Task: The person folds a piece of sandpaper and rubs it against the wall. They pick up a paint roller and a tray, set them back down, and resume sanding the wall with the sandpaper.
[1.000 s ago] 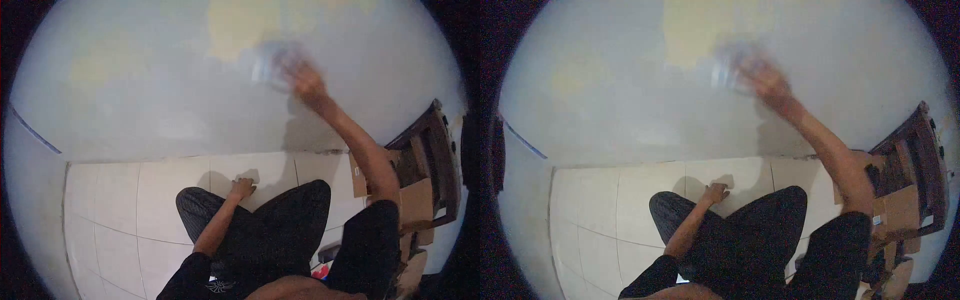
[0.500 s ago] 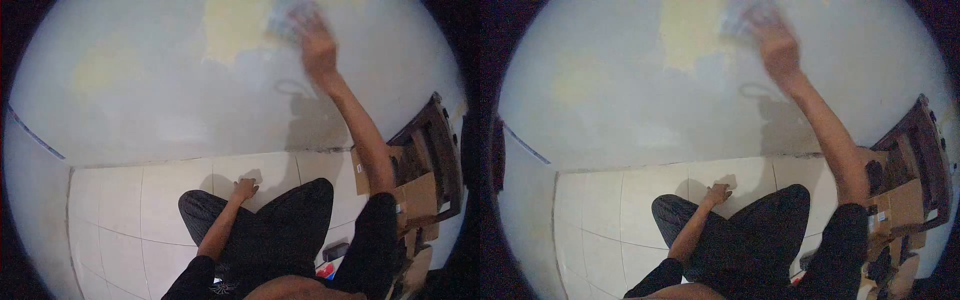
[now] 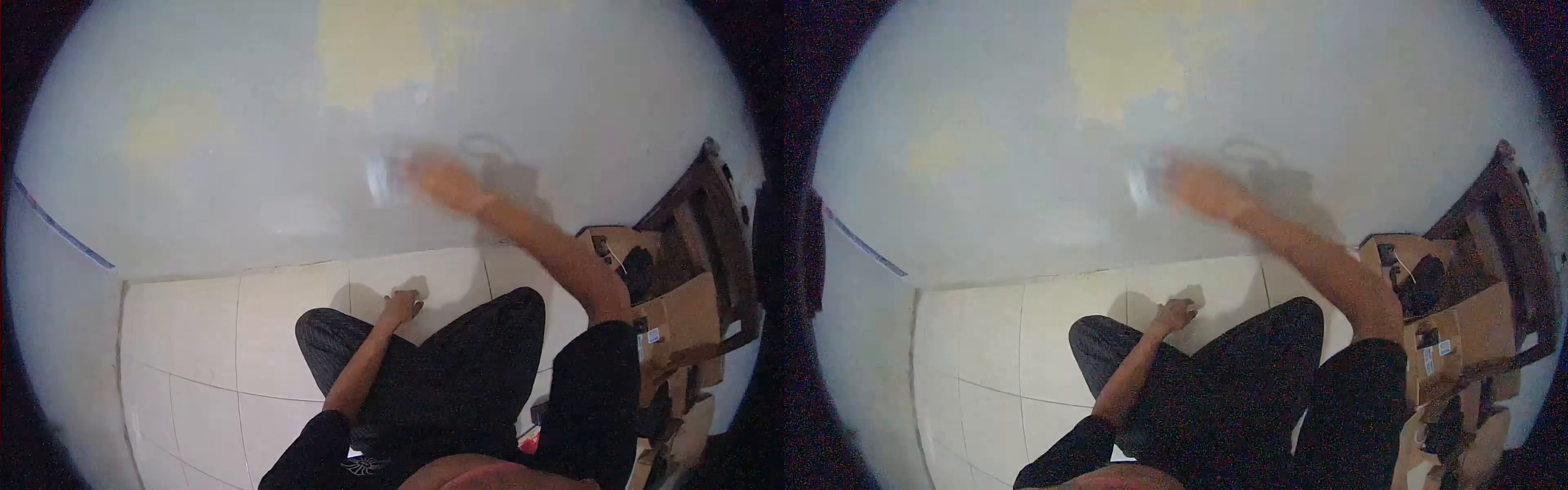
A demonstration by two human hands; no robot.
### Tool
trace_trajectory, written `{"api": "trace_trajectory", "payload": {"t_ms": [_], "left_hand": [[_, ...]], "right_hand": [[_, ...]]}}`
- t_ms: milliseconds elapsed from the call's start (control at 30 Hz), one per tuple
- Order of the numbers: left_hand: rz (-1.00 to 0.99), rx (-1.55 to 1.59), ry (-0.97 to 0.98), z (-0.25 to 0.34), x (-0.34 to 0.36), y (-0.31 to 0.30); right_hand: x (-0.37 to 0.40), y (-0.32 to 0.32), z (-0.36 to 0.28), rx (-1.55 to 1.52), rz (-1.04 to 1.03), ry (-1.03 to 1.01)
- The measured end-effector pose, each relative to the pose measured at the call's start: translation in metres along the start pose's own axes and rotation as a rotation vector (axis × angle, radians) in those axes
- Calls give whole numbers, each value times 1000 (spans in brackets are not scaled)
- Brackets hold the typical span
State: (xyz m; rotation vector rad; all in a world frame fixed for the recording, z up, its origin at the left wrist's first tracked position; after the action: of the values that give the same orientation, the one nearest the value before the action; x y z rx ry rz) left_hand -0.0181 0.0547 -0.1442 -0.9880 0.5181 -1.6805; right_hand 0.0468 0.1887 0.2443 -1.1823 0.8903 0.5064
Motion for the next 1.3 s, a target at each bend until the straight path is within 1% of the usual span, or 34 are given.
{"api": "trace_trajectory", "payload": {"t_ms": [33, 67, 100, 133, 167, 200, 233, 267, 333, 367, 400, 433, 467, 500, 533, 567, 600, 667, 700, 767, 800, 833, 867, 900, 933, 967, 1000, 1033, 1100, 1133, 1167, 1200, 1233, 1300], "left_hand": [[-54, 1, -40, 3, 0, 1], [-110, 5, -80, -2, 4, 4], [-111, 9, -91, -15, 3, 13], [-51, 22, -25, -24, -4, 18], [6, 44, 37, -27, -9, 22], [3, 58, 24, -29, -8, 26], [35, 53, 4, -36, -13, 29], [63, 35, -19, -41, -12, 26], [77, 36, -30, -18, 0, -2], [100, 102, -14, -10, -2, -14], [120, 168, -4, -6, -2, -20], [214, 188, 72, 2, 7, -32], [313, 203, 155, 11, 17, -45], [284, 192, 131, 14, 23, -48], [308, 397, 138, 18, 30, -58], [339, 605, 142, 20, 38, -65], [328, 591, 119, 29, 44, -65], [289, 1106, 38, 26, 47, -60], [294, 1096, 28, 25, 45, -57], [231, 1428, 71, 31, 40, -53], [229, 1425, 59, 35, 40, -52], [287, 1376, 64, 37, 40, -57], [344, 1324, 73, 41, 41, -62], [338, 1325, 67, 40, 41, -61], [383, 1316, 57, 39, 41, -65], [430, 1305, 46, 37, 42, -69], [427, 1302, 41, 38, 41, -69], [450, 1295, 13, 35, 42, -70], [464, 1290, -24, 30, 43, -67], [434, 1389, 0, 30, 43, -64], [399, 1487, 31, 32, 40, -63], [382, 1491, 28, 31, 40, -62], [365, 1444, 6, 30, 39, -60], [344, 1397, -7, 36, 38, -59]], "right_hand": [[50, 55, -59, 39, -636, -118], [129, 91, -105, 77, -1276, -239], [136, 85, -119, -42, -1022, -109], [141, 76, -113, -146, -763, 8], [160, 88, -112, -152, -773, -8], [173, 83, -71, -311, -573, 509], [222, 84, -33, -452, -344, 1029], [229, 82, -36, -468, -355, 1046], [276, 71, -39, -1112, 276, 1576], [287, 71, -49, -1126, 273, 1619], [298, 73, -63, -1344, 440, 1634], [311, 77, -76, -1555, 628, 1636], [335, 83, -83, -1565, 642, 1679], [362, 93, -89, -1554, 574, 1719], [380, 105, -96, -1545, 506, 1751], [360, 101, -95, -1572, 456, 1714], [355, 97, -93, -1591, 464, 1735], [330, 94, -86, -1537, 335, 1597], [325, 94, -88, -1566, 309, 1600], [320, 98, -96, -1630, 276, 1605], [320, 100, -102, -1674, 238, 1608], [322, 100, -103, -1677, 241, 1621], [321, 101, -104, -1661, 179, 1612], [321, 103, -105, -1640, 114, 1602], [322, 102, -104, -1640, 119, 1609], [323, 104, -106, -1614, 24, 1591], [323, 106, -109, -1588, -70, 1569], [326, 108, -108, -1589, -67, 1575], [319, 111, -116, -1741, -99, 1481], [322, 111, -116, -1738, -94, 1496], [320, 109, -117, -1942, 32, 1594], [316, 105, -120, -2143, 172, 1681], [313, 100, -120, -2130, 182, 1694], [308, 94, -118, -2139, 328, 1760]]}}
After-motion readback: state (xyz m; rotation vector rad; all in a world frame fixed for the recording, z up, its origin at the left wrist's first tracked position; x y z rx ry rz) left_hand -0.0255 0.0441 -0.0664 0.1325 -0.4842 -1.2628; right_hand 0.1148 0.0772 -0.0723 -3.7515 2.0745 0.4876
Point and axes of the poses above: each hand's wrist, its own x-axis away from the middle knuckle, its own y-axis out of the palm, z = x × y, the point moved 10 cm from there along -x, towards the middle knuckle, and after that the axes turned 8 degrees about x, right-handed, at the moved point
